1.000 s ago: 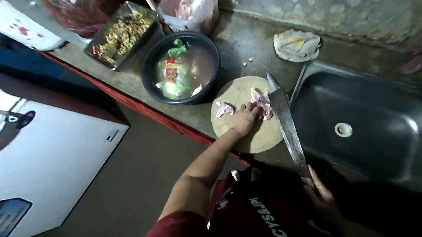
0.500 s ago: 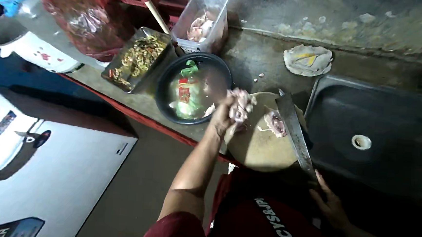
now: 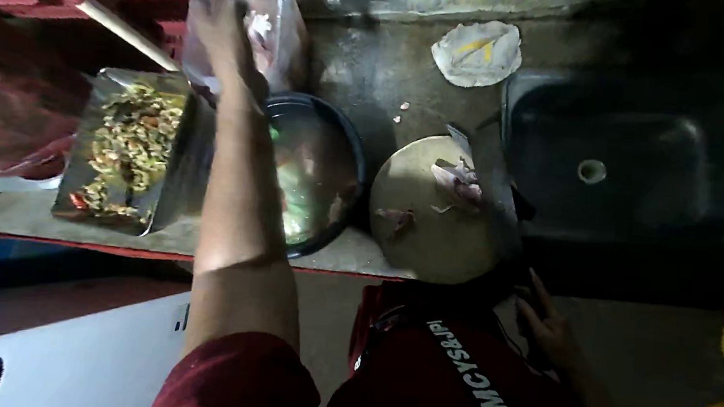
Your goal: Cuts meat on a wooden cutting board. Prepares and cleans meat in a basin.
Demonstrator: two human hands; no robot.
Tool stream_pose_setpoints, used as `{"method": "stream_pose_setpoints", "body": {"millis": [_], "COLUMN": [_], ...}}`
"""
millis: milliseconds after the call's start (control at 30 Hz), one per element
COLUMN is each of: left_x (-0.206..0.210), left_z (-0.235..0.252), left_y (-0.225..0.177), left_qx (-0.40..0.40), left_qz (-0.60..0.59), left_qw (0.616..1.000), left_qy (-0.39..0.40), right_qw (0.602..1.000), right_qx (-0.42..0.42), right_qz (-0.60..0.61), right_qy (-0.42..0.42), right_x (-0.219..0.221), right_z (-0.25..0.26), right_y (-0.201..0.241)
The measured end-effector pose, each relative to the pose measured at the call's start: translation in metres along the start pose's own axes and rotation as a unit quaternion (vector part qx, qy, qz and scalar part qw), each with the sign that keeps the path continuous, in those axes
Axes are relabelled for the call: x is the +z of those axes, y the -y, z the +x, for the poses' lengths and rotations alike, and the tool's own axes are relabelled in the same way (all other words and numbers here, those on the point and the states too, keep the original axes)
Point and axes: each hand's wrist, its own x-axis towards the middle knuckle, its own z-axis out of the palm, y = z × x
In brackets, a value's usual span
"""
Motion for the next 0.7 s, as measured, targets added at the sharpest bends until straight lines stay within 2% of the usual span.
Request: {"method": "stream_pose_setpoints", "body": {"millis": [67, 133, 233, 300, 333, 367, 433, 533, 600, 700], "left_x": [0.039, 0.084, 0.152, 0.186, 0.199, 0.210, 0.226, 0.227, 0.211, 0.180], "left_z": [-0.070, -0.168, -0.286, -0.325, -0.336, -0.342, -0.343, -0.334, -0.326, -0.317], "left_y": [-0.015, -0.012, 0.044, 0.075, 0.085, 0.092, 0.089, 0.073, 0.063, 0.072], "left_qx": [0.103, 0.149, 0.198, 0.233, 0.251, 0.267, 0.252, 0.170, 0.108, 0.010], "left_qz": [0.095, 0.148, 0.269, 0.384, 0.420, 0.443, 0.478, 0.487, 0.411, 0.204], "left_qw": [0.986, 0.955, 0.869, 0.805, 0.796, 0.797, 0.797, 0.810, 0.870, 0.966], "left_qy": [0.093, 0.207, 0.364, 0.387, 0.357, 0.312, 0.269, 0.278, 0.249, 0.156], "right_qw": [1.000, 0.999, 1.000, 1.000, 1.000, 1.000, 1.000, 0.999, 0.998, 0.996], "right_qx": [0.003, -0.001, -0.001, -0.002, -0.005, -0.011, -0.022, -0.034, -0.038, -0.054], "right_qz": [0.011, 0.025, 0.018, 0.010, 0.008, 0.007, 0.003, -0.006, -0.015, -0.031], "right_qy": [-0.014, -0.023, -0.023, -0.017, -0.016, -0.016, -0.006, 0.027, 0.049, 0.071], "right_x": [-0.004, -0.010, -0.027, -0.041, -0.048, -0.055, -0.067, -0.086, -0.097, -0.111], "right_z": [0.001, 0.007, 0.013, 0.011, 0.009, 0.007, 0.002, -0.006, -0.010, -0.016], "right_y": [-0.008, -0.014, -0.013, -0.011, -0.012, -0.015, -0.024, -0.039, -0.047, -0.058]}}
